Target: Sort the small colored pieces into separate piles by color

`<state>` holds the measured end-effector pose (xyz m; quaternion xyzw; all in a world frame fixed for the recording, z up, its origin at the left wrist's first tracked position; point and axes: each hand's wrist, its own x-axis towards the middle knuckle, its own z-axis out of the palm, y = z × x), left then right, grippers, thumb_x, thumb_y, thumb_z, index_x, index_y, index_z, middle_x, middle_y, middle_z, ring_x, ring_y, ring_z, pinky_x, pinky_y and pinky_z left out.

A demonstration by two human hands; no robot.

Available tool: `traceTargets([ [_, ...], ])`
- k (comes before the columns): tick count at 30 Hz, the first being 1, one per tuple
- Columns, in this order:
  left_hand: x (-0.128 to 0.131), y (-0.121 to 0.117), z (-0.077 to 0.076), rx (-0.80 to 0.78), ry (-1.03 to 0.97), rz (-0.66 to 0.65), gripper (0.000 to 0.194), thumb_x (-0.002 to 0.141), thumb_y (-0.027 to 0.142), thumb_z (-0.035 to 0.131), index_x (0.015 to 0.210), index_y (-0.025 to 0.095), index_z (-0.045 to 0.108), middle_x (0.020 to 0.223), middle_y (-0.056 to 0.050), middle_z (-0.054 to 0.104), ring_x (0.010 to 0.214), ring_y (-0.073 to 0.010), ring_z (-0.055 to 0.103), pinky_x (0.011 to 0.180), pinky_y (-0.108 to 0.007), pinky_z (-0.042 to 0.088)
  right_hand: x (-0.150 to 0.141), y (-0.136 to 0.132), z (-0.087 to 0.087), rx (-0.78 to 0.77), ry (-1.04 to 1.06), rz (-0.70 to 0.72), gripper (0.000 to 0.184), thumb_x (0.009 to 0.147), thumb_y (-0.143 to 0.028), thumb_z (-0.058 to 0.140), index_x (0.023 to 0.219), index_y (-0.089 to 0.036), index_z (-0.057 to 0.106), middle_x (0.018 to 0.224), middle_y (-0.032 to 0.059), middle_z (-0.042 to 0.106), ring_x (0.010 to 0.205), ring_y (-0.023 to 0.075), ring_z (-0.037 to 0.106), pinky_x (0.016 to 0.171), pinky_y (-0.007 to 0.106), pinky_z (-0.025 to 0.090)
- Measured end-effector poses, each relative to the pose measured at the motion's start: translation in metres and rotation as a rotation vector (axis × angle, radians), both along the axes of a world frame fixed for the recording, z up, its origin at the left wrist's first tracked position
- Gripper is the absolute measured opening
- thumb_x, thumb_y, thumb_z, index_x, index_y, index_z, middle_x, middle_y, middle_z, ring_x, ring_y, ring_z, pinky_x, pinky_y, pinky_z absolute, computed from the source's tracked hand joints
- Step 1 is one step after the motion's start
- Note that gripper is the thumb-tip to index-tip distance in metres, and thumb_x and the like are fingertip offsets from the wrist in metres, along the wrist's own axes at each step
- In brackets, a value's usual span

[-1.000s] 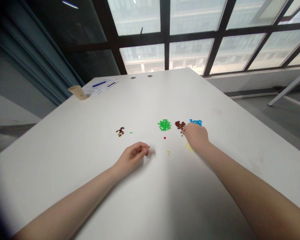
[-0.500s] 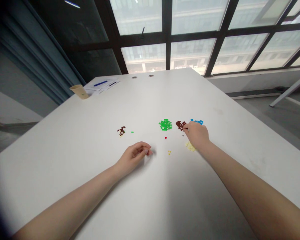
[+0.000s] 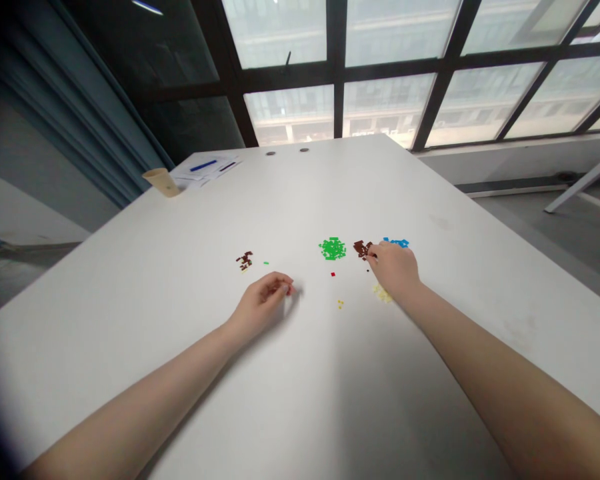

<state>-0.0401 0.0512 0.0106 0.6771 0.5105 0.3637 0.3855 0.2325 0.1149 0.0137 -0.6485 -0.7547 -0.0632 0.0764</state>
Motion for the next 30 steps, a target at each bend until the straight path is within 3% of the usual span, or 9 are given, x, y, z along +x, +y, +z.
traceTargets([
  [5,-0.045,0.032,0.002,0.268,0.461,0.407,0.027,0.081,0.021,0.037,0.095,0.019,0.061,0.095,-0.007,0.059,0.09,-0.0193,0.052,0.079,-0.033,0.039,-0.008,-0.009,0.009,0.036,0.041,0.032,0.03,0.084,-0.033,0.038,0.079,-0.02,0.064,0.079,0.0047,0.063,0.072,0.0174,0.055,0.058,0.028,0.029],
  [8,-0.065,0.044,-0.002,0.23,0.727,0.551,0.03,0.082,0.024,0.038,0.097,0.024,0.064,0.101,-0.009,0.055,0.098,-0.0258,0.048,0.077,-0.039,0.037,-0.019,-0.019,0.015,0.056,0.073,0.116,0.028,0.084,-0.031,0.039,0.08,-0.018,0.064,0.085,0.0059,0.064,0.076,0.0181,0.055,0.063,0.028,0.032],
  [16,-0.064,0.044,-0.012,0.228,0.901,0.511,0.03,0.082,0.025,0.039,0.099,0.026,0.064,0.11,-0.009,0.053,0.102,-0.0269,0.043,0.076,-0.041,0.032,-0.05,-0.056,0.025,0.004,0.115,0.352,0.026,0.085,-0.029,0.04,0.078,-0.018,0.062,0.074,0.0045,0.062,0.075,0.0169,0.055,0.068,0.028,0.031],
  [30,-0.065,0.047,-0.014,0.247,0.858,0.476,0.02,0.08,0.022,0.042,0.084,0.019,0.062,0.096,-0.009,0.06,0.096,-0.0261,0.046,0.071,-0.037,0.033,-0.063,-0.074,0.02,-0.067,0.112,0.446,0.024,0.086,-0.029,0.042,0.075,-0.019,0.061,0.071,0.0027,0.06,0.075,0.0155,0.053,0.068,0.028,0.029],
])
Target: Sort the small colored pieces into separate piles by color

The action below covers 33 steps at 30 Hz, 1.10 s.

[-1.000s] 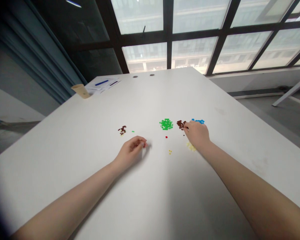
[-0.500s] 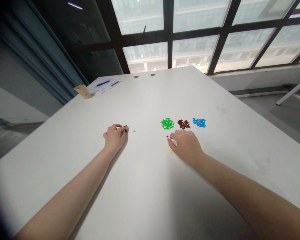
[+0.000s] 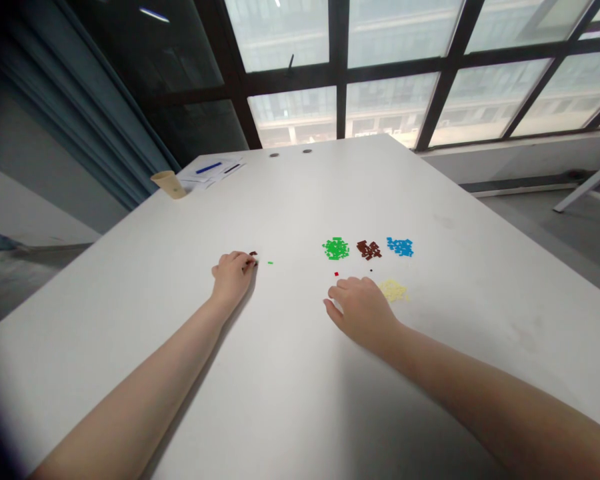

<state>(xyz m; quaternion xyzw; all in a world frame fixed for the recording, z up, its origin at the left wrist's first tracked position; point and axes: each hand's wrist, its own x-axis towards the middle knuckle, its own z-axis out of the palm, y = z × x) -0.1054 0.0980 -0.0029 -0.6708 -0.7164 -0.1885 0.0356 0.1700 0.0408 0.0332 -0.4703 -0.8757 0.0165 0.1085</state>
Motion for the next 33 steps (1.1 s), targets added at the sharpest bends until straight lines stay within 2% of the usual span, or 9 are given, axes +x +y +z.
traceTargets([
  [5,-0.002,0.003,-0.001,0.103,-0.195,-0.091,0.017,0.079,0.018,0.043,0.083,0.017,0.06,0.093,-0.008,0.061,0.092,-0.0229,0.048,0.076,-0.036,0.036,0.0,0.0,-0.001,-0.004,0.009,0.01,0.023,0.085,-0.029,0.043,0.075,-0.019,0.061,0.071,0.0021,0.06,0.075,0.0154,0.053,0.068,0.028,0.028],
  [7,0.003,0.003,-0.001,0.108,-0.416,-0.197,0.014,0.08,0.019,0.044,0.083,0.017,0.058,0.088,-0.006,0.061,0.086,-0.0186,0.052,0.077,-0.033,0.037,0.0,-0.001,-0.001,-0.007,0.01,0.016,0.022,0.085,-0.028,0.043,0.075,-0.019,0.061,0.072,0.0022,0.06,0.075,0.0155,0.053,0.069,0.029,0.028],
  [10,0.018,-0.001,0.002,0.02,-0.935,-0.278,0.007,0.079,0.02,0.049,0.08,0.017,0.056,0.079,-0.002,0.062,0.071,-0.0116,0.055,0.069,-0.025,0.041,-0.001,-0.002,0.0,-0.01,0.014,0.024,0.022,0.085,-0.028,0.043,0.075,-0.019,0.061,0.071,0.002,0.06,0.074,0.0154,0.052,0.068,0.029,0.027],
  [12,0.032,-0.008,0.008,-0.083,-1.337,-0.239,0.003,0.077,0.018,0.054,0.076,0.016,0.055,0.077,-0.001,0.063,0.064,-0.0074,0.055,0.061,-0.019,0.042,-0.002,-0.004,0.001,-0.012,0.018,0.028,0.022,0.085,-0.028,0.043,0.075,-0.019,0.061,0.071,0.0015,0.06,0.073,0.0151,0.052,0.068,0.029,0.027],
  [15,0.053,-0.021,0.02,-0.312,-1.874,-0.074,0.003,0.078,0.014,0.055,0.075,0.013,0.057,0.078,-0.003,0.064,0.063,-0.0045,0.058,0.056,-0.013,0.044,-0.003,-0.005,0.002,-0.015,0.02,0.03,0.021,0.085,-0.028,0.044,0.075,-0.02,0.061,0.07,0.0009,0.059,0.071,0.0149,0.051,0.066,0.029,0.026],
  [18,0.069,-0.036,0.031,-0.501,-2.186,0.157,0.014,0.083,0.009,0.047,0.074,0.01,0.057,0.073,-0.004,0.064,0.066,-0.0056,0.062,0.055,-0.01,0.048,-0.004,-0.007,0.002,-0.021,0.022,0.035,0.021,0.085,-0.028,0.044,0.074,-0.02,0.06,0.069,0.0009,0.059,0.07,0.0148,0.05,0.066,0.029,0.026],
  [20,0.076,-0.043,0.035,-0.558,-2.273,0.279,0.018,0.084,0.008,0.043,0.072,0.009,0.056,0.069,-0.004,0.064,0.064,-0.0066,0.063,0.052,-0.01,0.049,-0.005,-0.008,0.003,-0.025,0.024,0.043,0.021,0.084,-0.028,0.044,0.074,-0.02,0.06,0.069,0.0011,0.059,0.07,0.0147,0.05,0.066,0.029,0.026],
  [22,0.08,-0.048,0.037,-0.593,-2.3,0.328,0.019,0.085,0.011,0.043,0.071,0.009,0.055,0.067,-0.004,0.064,0.06,-0.0073,0.063,0.049,-0.011,0.05,-0.005,-0.009,0.003,-0.027,0.027,0.048,0.021,0.084,-0.028,0.044,0.074,-0.019,0.06,0.069,0.0012,0.059,0.069,0.0146,0.05,0.066,0.029,0.025],
  [33,0.086,-0.057,0.029,-0.726,-2.328,0.213,0.018,0.083,0.025,0.046,0.076,0.012,0.055,0.062,-0.001,0.064,0.051,-0.0088,0.062,0.045,-0.015,0.051,-0.005,-0.011,0.004,-0.038,0.028,0.06,0.022,0.085,-0.029,0.043,0.072,-0.019,0.059,0.069,0.0014,0.058,0.068,0.0145,0.048,0.065,0.028,0.025],
])
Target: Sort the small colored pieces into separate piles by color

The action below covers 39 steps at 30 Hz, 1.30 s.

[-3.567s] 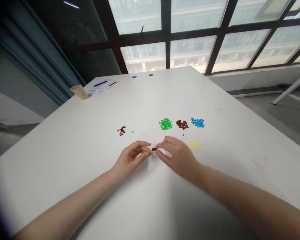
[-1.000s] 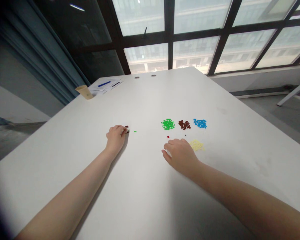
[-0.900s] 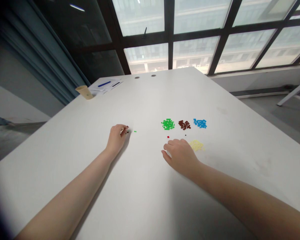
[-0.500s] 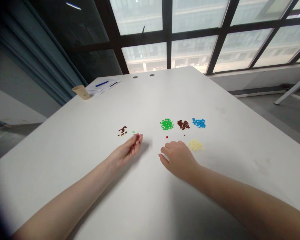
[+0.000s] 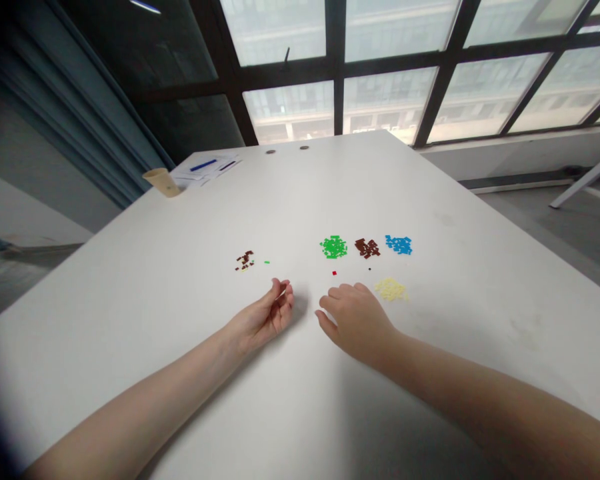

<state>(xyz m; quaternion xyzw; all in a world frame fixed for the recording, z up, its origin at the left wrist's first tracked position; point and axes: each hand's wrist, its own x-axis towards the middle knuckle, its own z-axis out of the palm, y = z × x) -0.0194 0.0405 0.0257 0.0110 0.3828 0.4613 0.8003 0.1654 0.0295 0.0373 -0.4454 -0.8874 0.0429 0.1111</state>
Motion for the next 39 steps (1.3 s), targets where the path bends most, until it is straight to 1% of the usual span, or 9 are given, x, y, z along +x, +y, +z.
traceTargets([
  [8,-0.002,-0.001,-0.002,0.033,-0.018,-0.047,0.016,0.08,0.03,0.051,0.076,0.014,0.054,0.06,0.002,0.061,0.048,-0.0066,0.059,0.043,-0.014,0.048,0.0,0.0,0.0,0.032,0.035,0.004,0.022,0.084,-0.027,0.045,0.071,-0.019,0.059,0.067,0.0015,0.057,0.066,0.0137,0.047,0.065,0.028,0.026],
  [11,-0.002,-0.004,-0.002,0.06,-0.013,-0.073,0.018,0.079,0.032,0.052,0.079,0.015,0.054,0.061,0.003,0.061,0.049,-0.0064,0.059,0.048,-0.016,0.049,0.0,-0.001,0.001,0.064,0.074,0.016,0.021,0.084,-0.027,0.044,0.074,-0.019,0.061,0.066,0.0017,0.056,0.066,0.0141,0.047,0.065,0.028,0.027],
  [16,0.006,-0.016,0.0,0.056,0.001,-0.101,0.021,0.076,0.036,0.056,0.084,0.016,0.055,0.065,0.003,0.061,0.056,-0.0069,0.06,0.058,-0.02,0.049,-0.001,-0.007,0.006,0.186,0.284,0.094,0.02,0.084,-0.029,0.046,0.089,-0.018,0.062,0.071,0.0034,0.058,0.069,0.0153,0.048,0.067,0.029,0.03],
  [21,0.017,-0.037,-0.001,0.093,-0.065,-0.236,0.025,0.07,0.037,0.063,0.079,0.015,0.055,0.066,0.004,0.058,0.06,-0.006,0.057,0.065,-0.021,0.047,-0.006,-0.018,0.008,0.175,0.451,0.133,0.018,0.082,-0.027,0.049,0.095,-0.02,0.061,0.071,0.0019,0.058,0.068,0.0145,0.048,0.068,0.03,0.032],
  [26,0.021,-0.047,0.0,0.157,-0.076,-0.284,0.027,0.067,0.039,0.065,0.077,0.015,0.056,0.066,0.004,0.055,0.061,-0.0047,0.054,0.067,-0.02,0.045,-0.009,-0.023,0.01,0.153,0.465,0.121,0.015,0.08,-0.023,0.05,0.09,-0.019,0.062,0.072,0.0021,0.059,0.07,0.0147,0.047,0.068,0.03,0.032],
  [30,0.021,-0.047,0.0,0.182,-0.065,-0.299,0.029,0.067,0.038,0.066,0.083,0.015,0.057,0.074,0.002,0.059,0.067,-0.0065,0.056,0.07,-0.021,0.045,-0.009,-0.024,0.012,0.129,0.485,0.101,0.015,0.081,-0.022,0.048,0.084,-0.019,0.062,0.069,0.0016,0.058,0.068,0.0142,0.047,0.067,0.029,0.032],
  [33,0.021,-0.046,-0.004,0.145,-0.048,-0.322,0.032,0.069,0.04,0.063,0.089,0.016,0.058,0.083,-0.001,0.062,0.072,-0.0081,0.058,0.071,-0.022,0.045,-0.009,-0.024,0.013,0.129,0.481,0.094,0.015,0.081,-0.022,0.047,0.082,-0.019,0.062,0.07,0.002,0.059,0.069,0.0141,0.048,0.067,0.03,0.032],
  [36,0.021,-0.044,-0.011,0.119,-0.021,-0.368,0.03,0.072,0.043,0.059,0.085,0.016,0.058,0.08,-0.001,0.062,0.07,-0.0079,0.059,0.068,-0.021,0.045,-0.008,-0.022,0.015,0.155,0.45,0.082,0.015,0.081,-0.024,0.049,0.08,-0.019,0.063,0.071,0.0025,0.06,0.069,0.0141,0.049,0.068,0.029,0.032],
  [39,0.019,-0.04,-0.015,0.154,-0.001,-0.449,0.029,0.074,0.043,0.057,0.084,0.015,0.059,0.078,-0.002,0.061,0.066,-0.0078,0.058,0.062,-0.02,0.044,-0.001,-0.01,0.021,0.17,0.365,0.039,0.015,0.081,-0.025,0.05,0.08,-0.019,0.064,0.071,0.0024,0.061,0.07,0.0143,0.051,0.069,0.029,0.032],
])
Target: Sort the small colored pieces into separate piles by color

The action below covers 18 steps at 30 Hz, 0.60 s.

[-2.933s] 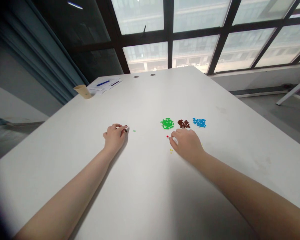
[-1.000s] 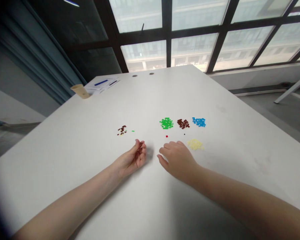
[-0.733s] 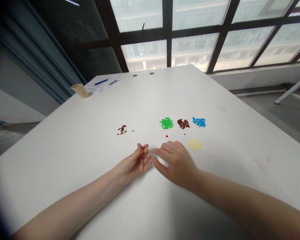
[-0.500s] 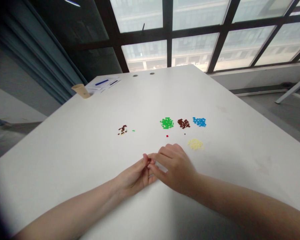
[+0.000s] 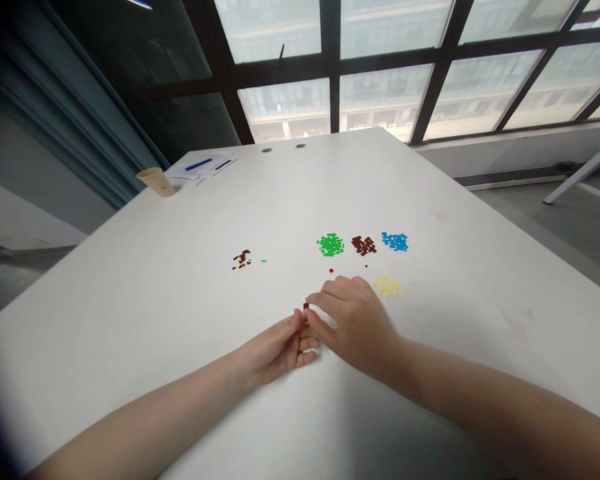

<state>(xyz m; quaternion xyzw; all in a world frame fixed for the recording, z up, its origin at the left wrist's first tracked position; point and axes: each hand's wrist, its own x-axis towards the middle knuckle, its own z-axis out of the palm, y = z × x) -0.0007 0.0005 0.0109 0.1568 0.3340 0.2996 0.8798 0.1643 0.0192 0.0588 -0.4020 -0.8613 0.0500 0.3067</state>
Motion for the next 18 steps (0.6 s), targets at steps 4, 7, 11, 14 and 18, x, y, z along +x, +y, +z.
traceTargets([
  [4,-0.005,0.009,0.001,0.118,0.035,-0.027,0.024,0.074,0.037,0.06,0.081,0.014,0.059,0.077,-0.002,0.061,0.063,-0.0073,0.057,0.055,-0.017,0.042,0.028,0.043,0.008,-0.06,-0.123,-0.217,0.02,0.082,-0.028,0.048,0.083,-0.02,0.067,0.073,0.0029,0.061,0.069,0.0142,0.052,0.066,0.027,0.033],
  [7,-0.009,0.017,0.001,0.134,0.07,0.04,0.018,0.075,0.032,0.06,0.079,0.015,0.058,0.073,-0.001,0.059,0.058,-0.0061,0.055,0.051,-0.016,0.041,0.056,0.087,0.006,-0.145,-0.25,-0.439,0.025,0.081,-0.032,0.047,0.088,-0.022,0.068,0.073,0.0034,0.061,0.068,0.0157,0.052,0.06,0.027,0.031],
  [11,-0.011,0.022,-0.003,0.076,0.039,0.077,0.015,0.078,0.03,0.057,0.078,0.015,0.057,0.073,0.0,0.058,0.056,-0.0056,0.054,0.05,-0.016,0.043,0.075,0.133,-0.006,-0.304,-0.47,-0.539,0.023,0.08,-0.029,0.048,0.09,-0.025,0.068,0.088,0.0046,0.064,0.079,0.0185,0.053,0.065,0.03,0.031],
  [14,-0.011,0.021,-0.006,0.075,0.028,0.082,0.015,0.08,0.029,0.055,0.078,0.013,0.057,0.071,0.0,0.057,0.056,-0.0054,0.054,0.049,-0.016,0.044,0.076,0.151,-0.014,-0.34,-0.523,-0.53,0.022,0.079,-0.029,0.049,0.088,-0.025,0.069,0.091,0.0057,0.065,0.085,0.0201,0.053,0.07,0.033,0.031],
  [18,-0.011,0.02,-0.008,0.055,0.01,0.084,0.016,0.079,0.028,0.055,0.078,0.013,0.057,0.07,-0.001,0.057,0.055,-0.0051,0.054,0.048,-0.015,0.043,0.074,0.159,-0.021,-0.359,-0.548,-0.53,0.02,0.078,-0.027,0.052,0.085,-0.025,0.07,0.094,0.0066,0.066,0.087,0.0209,0.054,0.071,0.035,0.031],
])
